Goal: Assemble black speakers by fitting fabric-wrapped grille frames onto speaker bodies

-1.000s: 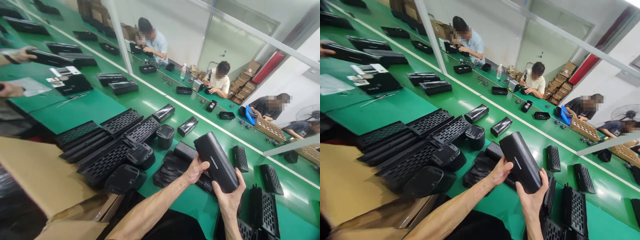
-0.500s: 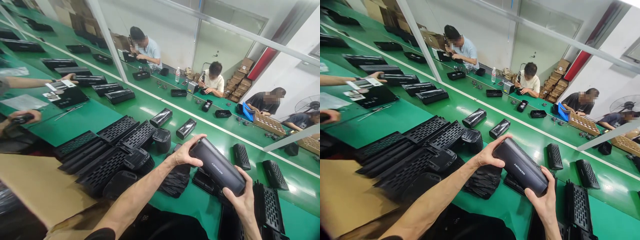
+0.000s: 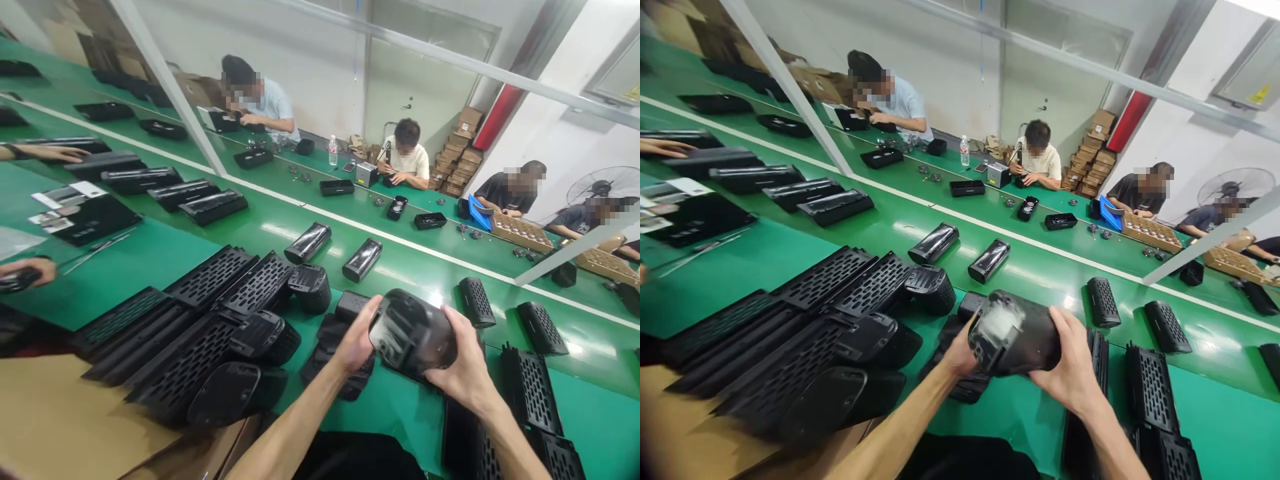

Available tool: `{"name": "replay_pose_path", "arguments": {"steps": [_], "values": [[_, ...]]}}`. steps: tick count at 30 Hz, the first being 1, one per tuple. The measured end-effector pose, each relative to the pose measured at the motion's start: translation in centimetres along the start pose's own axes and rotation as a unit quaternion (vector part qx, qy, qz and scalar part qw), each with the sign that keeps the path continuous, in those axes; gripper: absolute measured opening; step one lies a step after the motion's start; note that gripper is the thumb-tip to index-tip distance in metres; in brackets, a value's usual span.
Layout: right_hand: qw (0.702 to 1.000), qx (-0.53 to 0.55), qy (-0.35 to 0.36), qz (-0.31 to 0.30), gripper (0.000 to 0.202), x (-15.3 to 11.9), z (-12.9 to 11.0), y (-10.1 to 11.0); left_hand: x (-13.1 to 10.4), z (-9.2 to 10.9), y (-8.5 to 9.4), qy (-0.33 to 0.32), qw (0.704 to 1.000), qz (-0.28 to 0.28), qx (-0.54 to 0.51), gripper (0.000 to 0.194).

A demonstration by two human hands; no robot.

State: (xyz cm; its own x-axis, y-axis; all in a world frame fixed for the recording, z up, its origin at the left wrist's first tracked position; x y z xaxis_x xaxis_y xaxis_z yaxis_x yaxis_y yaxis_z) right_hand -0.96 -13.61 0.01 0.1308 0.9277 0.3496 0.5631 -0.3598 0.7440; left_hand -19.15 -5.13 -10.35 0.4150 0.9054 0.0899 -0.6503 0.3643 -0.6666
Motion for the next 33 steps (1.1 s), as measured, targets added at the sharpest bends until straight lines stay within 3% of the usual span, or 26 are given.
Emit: {"name": "replay_pose_path", "arguments": {"steps": [3,6,9,12,16,23,26,29,33], "values": [[0.985,-0.141,0.069,-0.069,0.089,0.8,-0.2,0.2,-0.9,2.8,1.3,-0.034,0.989,-0.044,0.134,0.124],[0.968,-0.203,0.078,-0.121,0.091,0.9,-0.4,-0.4,-1.7,3.7,1.0,-0.014,0.957,-0.066,0.281,0.112],[0.978,-0.143,0.066,-0.135,0.095,0.3,0.3,-0.4,-2.4,3.7,0.9,-0.025,0.951,-0.04,0.304,0.097],[0.993,-0.001,-0.035,-0.115,0.106,-1.1,2.8,0.4,-3.0,4.2,1.8,-0.04,0.949,-0.025,0.313,0.094],[0.958,0.192,-0.163,-0.135,0.109,-3.5,5.4,-0.1,-3.5,5.1,2.7,-0.052,0.945,-0.044,0.32,0.091],[0.957,0.205,-0.193,-0.063,0.082,-5.5,3.7,-0.6,-3.3,5.1,2.4,-0.034,0.938,-0.055,0.34,0.089],[0.942,0.223,-0.24,-0.067,0.078,-6.2,4.2,-1.7,-3.1,4.3,3.0,0.001,0.933,-0.049,0.356,0.087],[0.93,0.239,-0.268,-0.081,0.086,-7.0,5.1,-2.8,-3.2,3.6,3.9,0.023,0.934,-0.041,0.355,0.085],[0.916,0.29,-0.254,-0.105,0.105,-7.6,5.1,-3.1,-3.7,3.5,4.5,0.028,0.933,-0.057,0.354,0.092]]}}
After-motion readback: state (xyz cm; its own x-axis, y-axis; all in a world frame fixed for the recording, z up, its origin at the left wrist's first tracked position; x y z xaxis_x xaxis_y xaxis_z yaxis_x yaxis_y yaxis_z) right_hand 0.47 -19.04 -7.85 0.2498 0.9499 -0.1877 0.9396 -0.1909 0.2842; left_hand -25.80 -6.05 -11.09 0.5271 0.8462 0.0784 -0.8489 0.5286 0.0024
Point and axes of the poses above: each hand's wrist, its own x-axis towards the middle knuckle, its own y-axis out of the back of the hand, z = x × y, the point moved 4 cm from there along x, towards the middle knuckle, and after that the axes turned 6 degrees about -y, right-handed, at the moved point
